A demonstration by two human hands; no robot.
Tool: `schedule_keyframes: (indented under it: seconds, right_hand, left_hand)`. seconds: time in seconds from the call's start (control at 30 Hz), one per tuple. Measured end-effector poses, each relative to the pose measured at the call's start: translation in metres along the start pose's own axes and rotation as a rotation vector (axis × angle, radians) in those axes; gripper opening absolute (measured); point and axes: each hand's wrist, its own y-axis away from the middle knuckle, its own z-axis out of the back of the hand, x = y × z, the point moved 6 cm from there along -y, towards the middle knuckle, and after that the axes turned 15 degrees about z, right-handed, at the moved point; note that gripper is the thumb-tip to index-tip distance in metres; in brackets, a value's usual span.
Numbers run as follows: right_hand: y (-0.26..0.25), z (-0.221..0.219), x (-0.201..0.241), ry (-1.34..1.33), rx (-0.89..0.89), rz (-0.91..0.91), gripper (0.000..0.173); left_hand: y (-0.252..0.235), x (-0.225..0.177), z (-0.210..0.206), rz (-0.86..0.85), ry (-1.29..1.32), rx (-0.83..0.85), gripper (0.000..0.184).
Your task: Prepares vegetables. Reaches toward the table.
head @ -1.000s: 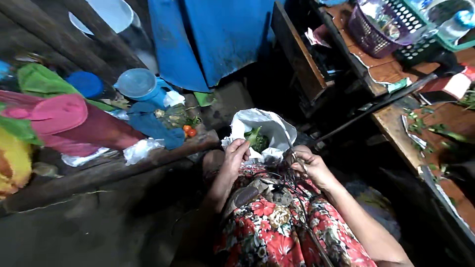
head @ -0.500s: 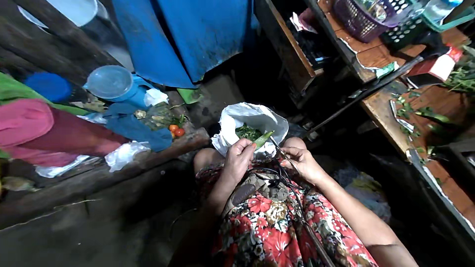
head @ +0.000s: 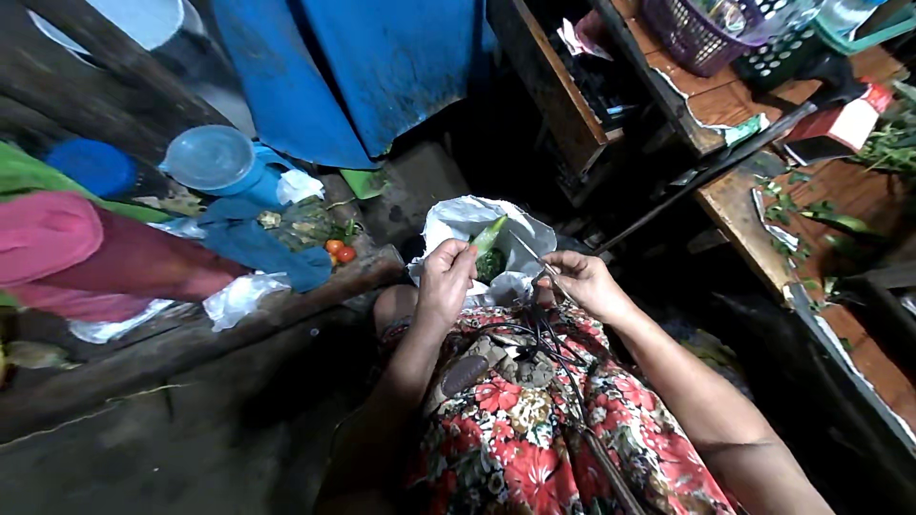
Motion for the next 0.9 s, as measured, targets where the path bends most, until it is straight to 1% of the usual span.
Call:
schedule_keyframes:
  seconds: [0.13, 0.27, 0.43, 0.53, 0.73, 0.9]
  right_hand:
    - [-0.002, -0.012, 0.006, -0.120, -0.044, -0.001, 0.036]
    - [0.004, -0.024, 0.003, -0.212, -0.046, -0.007, 0.033]
    - [0.006, -0.024, 0.000, -0.154, -0.014, -0.027, 0.032]
    - [0.006, -0.023, -0.003, -0.143, -0.007, -0.018, 0.031]
    - [0.007, -0.025, -0.005, -0.164, 0.037, 0.036, 0.025]
    - [0.010, -0.021, -0.005, -0.168, -0.014, 0.012, 0.026]
  left_hand:
    - [-0.002, -0.007, -0.004, -0.045, 0.072, -0.041, 0.018]
    - [0.000, 0.002, -0.014, -0.073, 0.025, -0.064, 0.018]
    - [0.007, 0.005, -0.024, -0.060, -0.099, -0.009, 0.019]
    - [0.009, 0.004, -0.027, -0.050, -0.119, 0.021, 0.020]
    - [0.006, 0.012, -0.025, -0.023, -0.060, 0.031, 0.019]
    - [0.008, 0.014, -0.026, -0.012, -0.011, 0.034, 0.019]
